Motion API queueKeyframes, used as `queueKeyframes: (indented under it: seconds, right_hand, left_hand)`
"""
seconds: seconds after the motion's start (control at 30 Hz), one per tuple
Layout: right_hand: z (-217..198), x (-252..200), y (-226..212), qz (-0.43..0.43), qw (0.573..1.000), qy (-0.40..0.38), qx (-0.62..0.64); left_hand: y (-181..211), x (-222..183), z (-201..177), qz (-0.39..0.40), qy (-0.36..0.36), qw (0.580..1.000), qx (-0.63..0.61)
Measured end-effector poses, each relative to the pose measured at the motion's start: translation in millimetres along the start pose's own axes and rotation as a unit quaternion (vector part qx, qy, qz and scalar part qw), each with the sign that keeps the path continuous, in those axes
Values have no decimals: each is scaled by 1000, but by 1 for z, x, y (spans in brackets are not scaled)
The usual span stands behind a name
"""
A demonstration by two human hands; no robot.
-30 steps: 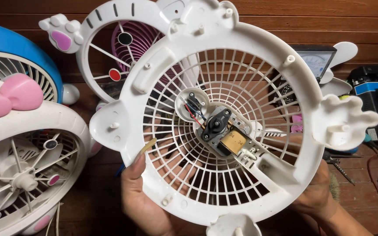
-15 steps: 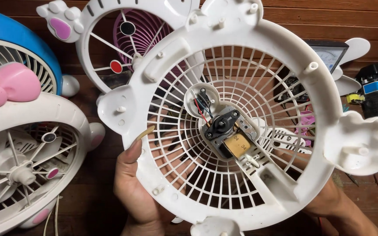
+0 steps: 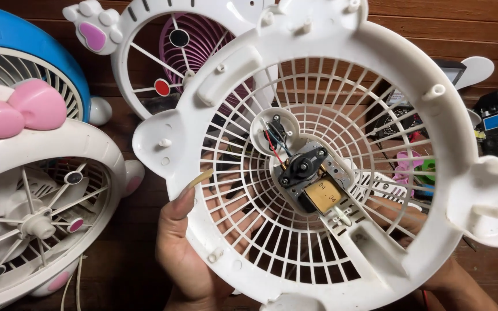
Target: Cleaning a small plastic component with a brush and then reassembling the back housing of a fan.
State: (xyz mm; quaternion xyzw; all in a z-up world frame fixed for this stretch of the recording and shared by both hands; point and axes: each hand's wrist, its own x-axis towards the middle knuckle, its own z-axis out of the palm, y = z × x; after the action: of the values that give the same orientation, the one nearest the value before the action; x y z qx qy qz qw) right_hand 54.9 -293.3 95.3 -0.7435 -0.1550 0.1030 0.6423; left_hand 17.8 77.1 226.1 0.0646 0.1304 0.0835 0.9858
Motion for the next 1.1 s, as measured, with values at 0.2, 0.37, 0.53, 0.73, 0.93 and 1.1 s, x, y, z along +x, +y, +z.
queueKeyframes:
  seconds: [0.2, 0.37, 0.53, 0.73, 0.93, 1.1]
  right_hand:
    - [5, 18, -78, -11, 992, -20, -128]
    - [25, 46, -135, -22, 971, -30, -234]
    - [12, 59, -91, -30, 940, -40, -337]
    - [-22, 61, -82, -35, 887, -46, -457]
    - [-2, 65, -102, -31, 820, -45, -570]
    - [13, 64, -81, -38, 756, -59, -651]
  left_hand:
    - [-3, 2, -4, 29, -6, 1000, 9]
    - [-5, 3, 42, 41, 25, 999, 19]
    - [-8, 1, 46, 56, 65, 996, 32]
    - [-20, 3, 38, 66, 111, 990, 50]
    - [-31, 4, 30, 67, 153, 983, 72]
    - [-32, 3, 27, 87, 194, 973, 90]
